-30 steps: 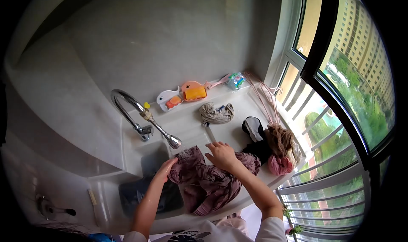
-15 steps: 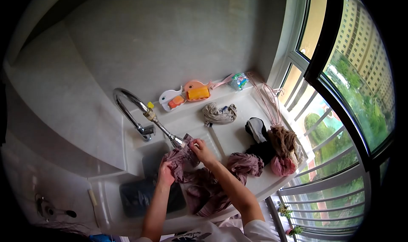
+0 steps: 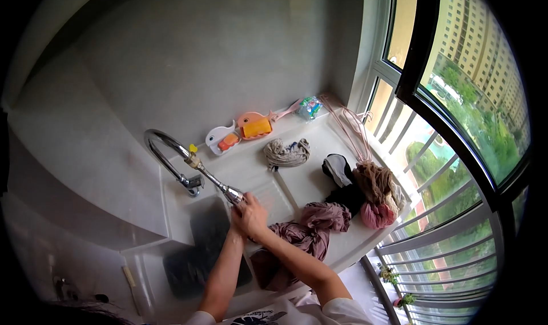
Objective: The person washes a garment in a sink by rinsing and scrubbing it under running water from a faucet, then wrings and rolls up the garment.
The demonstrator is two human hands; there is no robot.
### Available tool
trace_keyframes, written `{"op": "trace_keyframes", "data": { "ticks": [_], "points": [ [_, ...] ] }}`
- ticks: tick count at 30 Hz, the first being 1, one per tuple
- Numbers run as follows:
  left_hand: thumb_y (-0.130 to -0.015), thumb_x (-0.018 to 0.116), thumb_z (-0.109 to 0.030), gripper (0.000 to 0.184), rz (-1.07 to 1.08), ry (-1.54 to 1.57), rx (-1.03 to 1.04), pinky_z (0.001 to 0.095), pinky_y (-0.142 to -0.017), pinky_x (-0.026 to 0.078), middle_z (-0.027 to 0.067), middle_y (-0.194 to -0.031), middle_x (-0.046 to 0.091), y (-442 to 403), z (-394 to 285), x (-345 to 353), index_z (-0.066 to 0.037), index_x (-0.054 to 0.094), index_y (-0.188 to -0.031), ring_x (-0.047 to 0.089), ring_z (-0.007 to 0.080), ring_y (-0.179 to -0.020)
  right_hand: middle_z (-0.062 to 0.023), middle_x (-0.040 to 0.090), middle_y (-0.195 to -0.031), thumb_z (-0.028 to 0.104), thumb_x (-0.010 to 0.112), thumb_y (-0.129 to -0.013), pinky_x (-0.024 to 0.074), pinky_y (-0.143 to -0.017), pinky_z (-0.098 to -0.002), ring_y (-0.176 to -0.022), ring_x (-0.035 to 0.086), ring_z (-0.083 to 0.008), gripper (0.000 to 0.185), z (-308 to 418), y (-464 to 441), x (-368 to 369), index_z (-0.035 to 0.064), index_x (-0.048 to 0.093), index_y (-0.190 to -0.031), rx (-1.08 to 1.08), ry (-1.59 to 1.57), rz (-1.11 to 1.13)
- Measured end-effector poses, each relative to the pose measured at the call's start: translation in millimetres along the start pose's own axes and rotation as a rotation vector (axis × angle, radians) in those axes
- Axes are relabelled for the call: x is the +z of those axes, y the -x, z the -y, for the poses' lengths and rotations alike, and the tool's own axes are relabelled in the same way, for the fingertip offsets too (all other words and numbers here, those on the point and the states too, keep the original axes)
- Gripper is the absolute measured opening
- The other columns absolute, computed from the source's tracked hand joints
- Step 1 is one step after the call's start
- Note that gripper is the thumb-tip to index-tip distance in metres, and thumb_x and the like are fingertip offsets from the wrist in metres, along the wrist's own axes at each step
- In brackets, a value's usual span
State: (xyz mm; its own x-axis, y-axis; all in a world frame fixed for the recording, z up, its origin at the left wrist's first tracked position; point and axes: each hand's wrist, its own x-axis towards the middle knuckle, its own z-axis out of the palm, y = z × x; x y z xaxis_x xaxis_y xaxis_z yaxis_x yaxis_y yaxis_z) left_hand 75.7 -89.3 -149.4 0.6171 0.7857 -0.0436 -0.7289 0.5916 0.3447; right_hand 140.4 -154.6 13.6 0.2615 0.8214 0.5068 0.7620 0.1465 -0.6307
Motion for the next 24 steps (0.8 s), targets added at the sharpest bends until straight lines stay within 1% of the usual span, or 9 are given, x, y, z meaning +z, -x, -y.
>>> {"op": "trace_keyframes", "data": {
  "ticks": [2, 4, 6, 9, 15, 17, 18, 22, 24],
  "points": [
    [-0.097, 0.041, -0.036, 0.041, 0.174, 0.055, 0.025, 0.037, -0.1, 0.039, 0.0098, -0.12, 0.056, -20.6, -1.6, -88.1, -0.008, 0.052, -0.123, 0.052, 0.0209, -0.11, -0.014, 0.06, -0.085, 0.026, 0.067, -0.075, 0.0519, -0.068, -0.0427, -0.086, 0.064, -0.0341, 0.022, 2.2, 24.5, 3.0, 0.0062, 0.065, -0.084, -0.248, -0.013, 0.146],
    [-0.097, 0.04, -0.035, 0.036, 0.29, 0.072, -0.06, 0.0402, -0.095, 0.043, 0.0106, -0.115, 0.059, -6.1, -8.6, -45.6, -0.008, 0.056, -0.115, 0.056, 0.0229, -0.106, -0.0151, 0.062, -0.086, 0.028, 0.068, -0.075, 0.0529, -0.07, -0.0424, -0.082, 0.065, -0.0351, 0.022, -12.8, 14.6, 13.0, 0.0061, 0.067, -0.078, -0.09, -0.014, 0.337],
    [-0.099, 0.038, -0.036, 0.036, -0.299, 0.103, -0.166, 0.0411, -0.082, 0.051, 0.0089, -0.105, 0.065, 17.7, -9.7, 60.4, -0.01, 0.059, -0.111, 0.062, 0.0248, -0.095, -0.0183, 0.06, -0.081, 0.026, 0.064, -0.079, 0.0505, -0.063, -0.0453, -0.074, 0.063, -0.0378, 0.022, -44.7, -16.5, 26.8, 0.0044, 0.064, -0.073, 0.112, -0.024, 0.219],
    [-0.097, 0.044, -0.037, 0.036, -0.479, -0.122, -0.26, 0.0339, -0.075, 0.052, 0.0063, -0.113, 0.061, 20.8, -2.8, 91.8, -0.011, 0.054, -0.12, 0.061, 0.0218, -0.096, -0.0146, 0.058, -0.077, 0.017, 0.061, -0.084, 0.0497, -0.06, -0.0476, -0.067, 0.061, -0.0387, 0.015, -43.5, -28.0, 12.5, 0.0053, 0.063, -0.075, 0.169, -0.023, 0.069],
    [-0.094, 0.041, -0.055, 0.054, 0.025, 0.028, -0.208, 0.0379, -0.078, 0.052, 0.0081, -0.108, 0.062, 13.6, -18.1, 46.2, -0.008, 0.056, -0.116, 0.061, 0.0245, -0.096, -0.0126, 0.06, -0.083, 0.025, 0.061, -0.083, 0.0499, -0.062, -0.048, -0.073, 0.062, -0.0379, 0.019, -0.1, 25.9, 19.9, 0.0067, 0.06, -0.076, -0.109, -0.003, 0.147],
    [-0.091, 0.037, -0.063, 0.067, -0.293, -0.216, -0.201, 0.0427, -0.086, 0.05, 0.0093, -0.109, 0.061, 26.8, -21.2, 100.0, -0.006, 0.054, -0.123, 0.06, 0.0254, -0.1, -0.012, 0.061, -0.091, 0.025, 0.061, -0.083, 0.051, -0.068, -0.0464, -0.075, 0.064, -0.0351, 0.018, -27.3, -0.9, 11.4, 0.007, 0.064, -0.08, 0.052, 0.136, 0.149],
    [-0.091, 0.045, -0.056, 0.063, -0.67, -0.356, -0.374, 0.0435, -0.092, 0.048, 0.0093, -0.113, 0.062, 33.7, -23.5, 102.9, -0.005, 0.054, -0.126, 0.06, 0.0252, -0.103, -0.0135, 0.06, -0.093, 0.028, 0.062, -0.085, 0.0502, -0.07, -0.0456, -0.079, 0.064, -0.034, 0.022, -43.8, -10.9, 6.2, 0.006, 0.065, -0.083, 0.114, 0.116, 0.115],
    [-0.089, 0.061, -0.03, 0.041, -0.269, -0.427, -0.202, 0.0381, -0.092, 0.051, 0.0099, -0.115, 0.064, 41.5, -41.0, 96.1, -0.004, 0.058, -0.121, 0.062, 0.0237, -0.106, -0.0117, 0.063, -0.095, 0.039, 0.056, -0.094, 0.0489, -0.073, -0.0372, -0.084, 0.064, -0.0308, 0.038, -67.9, -11.5, -25.2, 0.0015, 0.066, -0.094, 0.273, 0.009, 0.249],
    [-0.089, 0.061, -0.029, 0.04, -0.153, -0.312, -0.267, 0.0377, -0.092, 0.051, 0.0092, -0.114, 0.064, 40.5, -59.9, 90.3, -0.004, 0.058, -0.12, 0.063, 0.0229, -0.105, -0.0065, 0.064, -0.086, 0.046, 0.056, -0.094, 0.0453, -0.076, -0.0313, -0.082, 0.054, -0.0113, 0.049, -81.7, 7.0, -20.5, 0.0001, 0.066, -0.105, 0.592, -0.537, 0.569]
  ]
}}
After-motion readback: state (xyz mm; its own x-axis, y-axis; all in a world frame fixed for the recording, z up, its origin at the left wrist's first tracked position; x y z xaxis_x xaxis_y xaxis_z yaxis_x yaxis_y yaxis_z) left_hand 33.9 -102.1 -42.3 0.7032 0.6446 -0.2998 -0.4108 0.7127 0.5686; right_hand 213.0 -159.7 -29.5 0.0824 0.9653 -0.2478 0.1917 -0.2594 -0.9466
